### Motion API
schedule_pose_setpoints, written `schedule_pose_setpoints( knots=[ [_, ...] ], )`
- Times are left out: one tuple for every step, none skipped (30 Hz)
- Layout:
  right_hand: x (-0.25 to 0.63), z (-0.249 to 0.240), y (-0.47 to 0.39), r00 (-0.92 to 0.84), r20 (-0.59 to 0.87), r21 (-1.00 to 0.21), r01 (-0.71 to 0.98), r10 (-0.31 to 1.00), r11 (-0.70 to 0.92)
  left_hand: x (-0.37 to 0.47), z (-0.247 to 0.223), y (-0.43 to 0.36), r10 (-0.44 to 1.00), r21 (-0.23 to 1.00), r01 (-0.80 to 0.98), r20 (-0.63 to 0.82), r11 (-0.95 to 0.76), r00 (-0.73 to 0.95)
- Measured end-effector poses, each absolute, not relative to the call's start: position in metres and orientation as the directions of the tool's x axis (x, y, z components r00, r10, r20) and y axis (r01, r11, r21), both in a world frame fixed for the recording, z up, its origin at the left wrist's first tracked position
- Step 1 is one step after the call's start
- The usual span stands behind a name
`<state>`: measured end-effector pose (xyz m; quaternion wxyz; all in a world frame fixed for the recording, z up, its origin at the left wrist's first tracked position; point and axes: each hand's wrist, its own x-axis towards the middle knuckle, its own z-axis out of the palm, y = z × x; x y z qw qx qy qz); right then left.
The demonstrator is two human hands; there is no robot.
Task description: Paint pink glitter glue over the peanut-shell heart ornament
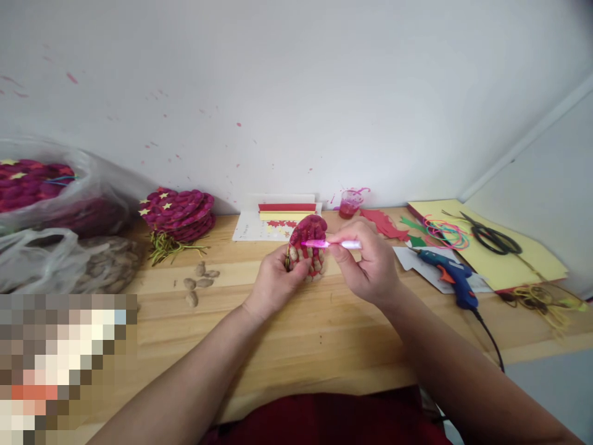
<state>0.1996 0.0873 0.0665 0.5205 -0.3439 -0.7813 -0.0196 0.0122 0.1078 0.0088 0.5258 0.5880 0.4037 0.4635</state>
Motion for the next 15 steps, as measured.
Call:
schedule_pose_setpoints(
  knots=[
    [0.1998,0.0664,0.0873,-0.219,0.827,-0.325,0.567,0.518,0.757,0.0123,0.0080,0.1076,0.963,0.991,0.010,0.127,-0.133,0.236],
    [0.2001,0.0661,0.0874,-0.215,0.828,-0.321,0.577,0.518,0.752,0.0123,0.0076,0.1074,0.964,0.989,0.027,0.133,-0.143,0.229],
    [0.2004,0.0656,0.0875,-0.209,0.830,-0.317,0.587,0.517,0.745,0.0124,0.0077,0.1071,0.965,0.988,0.040,0.137,-0.149,0.224],
    [0.2009,0.0650,0.0877,-0.198,0.833,-0.315,0.598,0.517,0.737,0.0126,0.0081,0.1067,0.965,0.987,0.052,0.138,-0.153,0.221],
    [0.2014,0.0644,0.0880,-0.185,0.836,-0.318,0.603,0.516,0.732,0.0128,0.0087,0.1062,0.965,0.986,0.063,0.139,-0.156,0.221],
    [0.2021,0.0639,0.0884,-0.171,0.839,-0.326,0.602,0.517,0.729,0.0130,0.0093,0.1056,0.966,0.985,0.071,0.138,-0.157,0.220],
    [0.2028,0.0635,0.0889,-0.156,0.841,-0.338,0.596,0.518,0.729,0.0133,0.0098,0.1050,0.966,0.984,0.078,0.138,-0.158,0.220],
    [0.2035,0.0632,0.0895,-0.143,0.841,-0.352,0.588,0.522,0.729,0.0134,0.0102,0.1044,0.966,0.984,0.085,0.137,-0.159,0.221],
    [0.2040,0.0631,0.0900,-0.135,0.839,-0.365,0.579,0.527,0.729,0.0135,0.0104,0.1039,0.966,0.983,0.092,0.137,-0.160,0.219],
    [0.2043,0.0632,0.0903,-0.132,0.835,-0.375,0.574,0.534,0.728,0.0135,0.0103,0.1035,0.966,0.982,0.099,0.139,-0.163,0.217],
    [0.2045,0.0632,0.0905,-0.132,0.831,-0.382,0.572,0.541,0.726,0.0133,0.0102,0.1033,0.967,0.981,0.102,0.140,-0.165,0.213],
    [0.2047,0.0631,0.0906,-0.131,0.828,-0.385,0.574,0.546,0.723,0.0130,0.0100,0.1033,0.968,0.982,0.099,0.139,-0.162,0.210],
    [0.2051,0.0629,0.0906,-0.126,0.826,-0.390,0.576,0.549,0.719,0.0127,0.0099,0.1036,0.968,0.984,0.087,0.133,-0.154,0.211],
    [0.2059,0.0624,0.0909,-0.111,0.825,-0.401,0.577,0.555,0.712,0.0125,0.0100,0.1041,0.968,0.988,0.063,0.123,-0.139,0.217],
    [0.2075,0.0617,0.0918,-0.083,0.824,-0.420,0.576,0.561,0.701,0.0126,0.0103,0.1047,0.968,0.993,0.025,0.107,-0.116,0.226]
  ],
)
